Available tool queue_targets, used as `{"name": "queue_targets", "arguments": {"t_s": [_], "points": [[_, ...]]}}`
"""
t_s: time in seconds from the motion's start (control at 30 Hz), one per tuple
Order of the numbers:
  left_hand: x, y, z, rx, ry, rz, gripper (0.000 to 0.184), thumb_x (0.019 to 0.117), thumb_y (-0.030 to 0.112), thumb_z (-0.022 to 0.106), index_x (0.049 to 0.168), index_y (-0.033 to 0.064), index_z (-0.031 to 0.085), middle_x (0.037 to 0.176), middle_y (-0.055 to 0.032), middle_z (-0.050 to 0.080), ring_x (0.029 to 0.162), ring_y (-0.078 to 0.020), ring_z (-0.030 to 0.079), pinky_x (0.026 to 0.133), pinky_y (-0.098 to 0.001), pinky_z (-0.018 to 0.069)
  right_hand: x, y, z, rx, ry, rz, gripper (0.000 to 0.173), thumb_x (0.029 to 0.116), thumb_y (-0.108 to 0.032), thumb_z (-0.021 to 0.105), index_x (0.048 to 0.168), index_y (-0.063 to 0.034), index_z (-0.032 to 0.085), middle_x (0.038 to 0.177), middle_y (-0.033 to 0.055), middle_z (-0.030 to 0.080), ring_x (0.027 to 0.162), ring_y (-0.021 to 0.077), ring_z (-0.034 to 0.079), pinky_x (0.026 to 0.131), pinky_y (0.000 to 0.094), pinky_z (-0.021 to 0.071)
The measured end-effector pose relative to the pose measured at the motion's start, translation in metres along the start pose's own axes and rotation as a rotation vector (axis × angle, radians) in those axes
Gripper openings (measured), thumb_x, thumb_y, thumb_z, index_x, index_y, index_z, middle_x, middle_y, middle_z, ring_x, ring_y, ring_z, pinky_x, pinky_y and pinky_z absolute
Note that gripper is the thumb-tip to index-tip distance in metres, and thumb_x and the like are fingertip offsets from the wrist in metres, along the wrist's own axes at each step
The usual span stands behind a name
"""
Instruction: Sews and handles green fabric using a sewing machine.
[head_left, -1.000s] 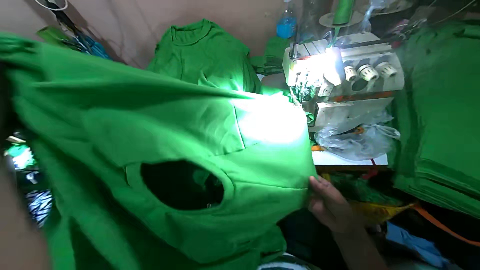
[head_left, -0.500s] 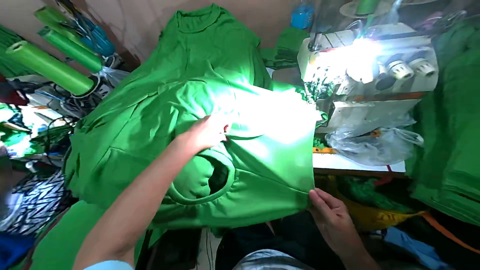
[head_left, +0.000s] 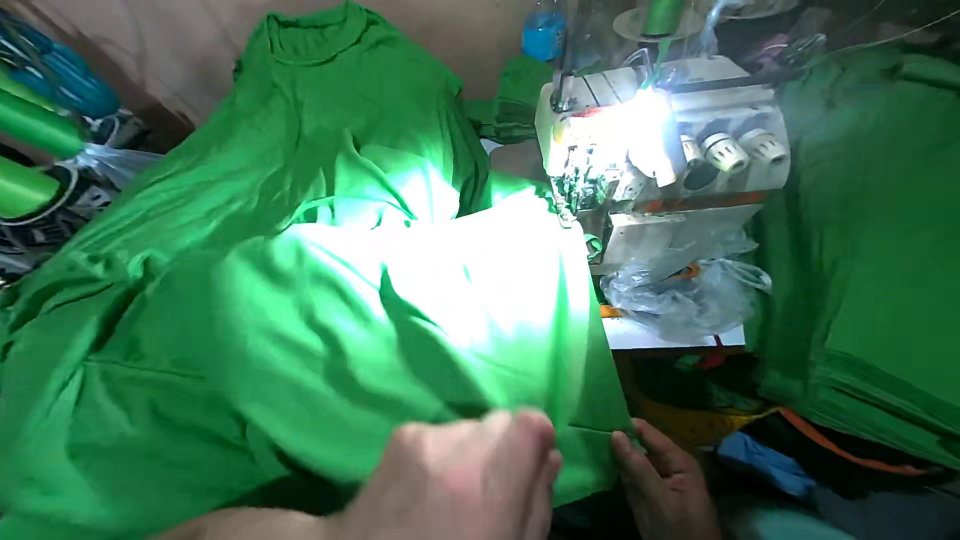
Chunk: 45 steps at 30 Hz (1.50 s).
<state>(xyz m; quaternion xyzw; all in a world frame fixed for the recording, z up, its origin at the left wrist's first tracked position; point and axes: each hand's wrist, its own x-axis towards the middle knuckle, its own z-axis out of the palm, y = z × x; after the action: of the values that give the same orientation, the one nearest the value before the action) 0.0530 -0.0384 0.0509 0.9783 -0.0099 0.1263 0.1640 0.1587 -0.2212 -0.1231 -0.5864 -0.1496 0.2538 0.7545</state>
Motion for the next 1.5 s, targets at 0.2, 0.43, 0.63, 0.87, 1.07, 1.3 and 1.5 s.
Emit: {"name": "queue_targets", "arguments": {"t_s": [0.2, 0.43, 0.63, 0.87, 1.07, 1.3, 1.5], "points": [[-0.021, 0.004, 0.1, 0.218, 0.008, 0.074, 0.023, 0.1023, 0.014, 0.055, 0.098, -0.0031, 0.07, 0.068, -0.0101, 0.064, 0.051, -0.0205, 0.061, 0.045, -0.0289, 0.0477, 0.011, 0.009, 0.005, -0.145, 0.067, -0.041, 0.016, 0.0927, 0.003, 0.061, 0.097, -0.0076, 0.072, 0.085, -0.0147, 0.074, 0.078, -0.0067, 0.068, 0.074, 0.0166, 0.0589], [0.011, -0.003, 0.143, 0.365, 0.17, -0.085, 0.021, 0.0896, -0.002, 0.059, 0.105, -0.0013, 0.074, 0.073, -0.0069, 0.066, 0.05, -0.0155, 0.058, 0.043, -0.0244, 0.044, 0.057, 0.008, 0.017, -0.111, 0.084, -0.179, 0.013, 0.0907, 0.002, 0.063, 0.1, -0.0019, 0.07, 0.083, -0.0103, 0.072, 0.068, -0.0055, 0.066, 0.063, 0.0152, 0.0576], [0.047, -0.01, 0.151, 0.547, 0.293, -0.131, 0.024, 0.0864, 0.001, 0.061, 0.106, -0.0008, 0.075, 0.074, -0.0071, 0.064, 0.047, -0.0145, 0.055, 0.038, -0.0229, 0.0393, 0.094, 0.009, 0.032, -0.059, 0.111, -0.255, 0.013, 0.0892, 0.001, 0.061, 0.098, -0.0018, 0.07, 0.082, -0.0084, 0.072, 0.075, -0.0045, 0.067, 0.072, 0.0146, 0.0575], [0.094, -0.01, 0.138, 0.627, 0.204, -0.283, 0.022, 0.0864, 0.001, 0.064, 0.104, -0.0012, 0.078, 0.083, -0.0148, 0.074, 0.059, -0.0236, 0.07, 0.045, -0.0301, 0.0499, 0.128, -0.002, 0.053, -0.015, 0.191, -0.296, 0.013, 0.0868, 0.006, 0.06, 0.095, 0.0062, 0.07, 0.084, 0.0014, 0.072, 0.076, -0.002, 0.068, 0.073, 0.0135, 0.0569], [0.129, -0.011, 0.103, 0.339, -0.145, -0.408, 0.035, 0.0952, -0.003, 0.056, 0.129, -0.0036, 0.063, 0.114, -0.0236, 0.068, 0.089, -0.0367, 0.071, 0.067, -0.0439, 0.0553, 0.155, -0.008, 0.064, -0.118, 0.306, -0.46, 0.009, 0.0883, 0.003, 0.058, 0.09, 0.0041, 0.067, 0.078, -0.0037, 0.068, 0.07, -0.008, 0.062, 0.069, 0.0094, 0.0525], [0.066, -0.044, 0.14, 0.455, 0.293, -0.476, 0.032, 0.0787, -0.003, 0.069, 0.111, -0.0079, 0.071, 0.095, -0.0228, 0.072, 0.075, -0.037, 0.073, 0.058, -0.0459, 0.0566, 0.132, -0.008, 0.064, 0.33, 0.015, 0.001, 0.019, 0.1057, -0.006, 0.043, 0.1, -0.0039, 0.061, 0.082, -0.0016, 0.068, 0.075, 0.0043, 0.067, 0.07, 0.0224, 0.0583], [0.007, -0.044, 0.133, 0.367, 0.526, -0.374, 0.024, 0.09, 0.015, 0.053, 0.093, 0.0054, 0.075, 0.094, -0.0114, 0.071, 0.095, -0.0307, 0.067, 0.081, -0.0444, 0.051, 0.101, 0.009, 0.044, 0.428, -0.267, 0.045, 0.016, 0.1019, -0.01, 0.048, 0.107, -0.0098, 0.063, 0.099, -0.0008, 0.07, 0.091, 0.0075, 0.069, 0.082, 0.0279, 0.0598]]}}
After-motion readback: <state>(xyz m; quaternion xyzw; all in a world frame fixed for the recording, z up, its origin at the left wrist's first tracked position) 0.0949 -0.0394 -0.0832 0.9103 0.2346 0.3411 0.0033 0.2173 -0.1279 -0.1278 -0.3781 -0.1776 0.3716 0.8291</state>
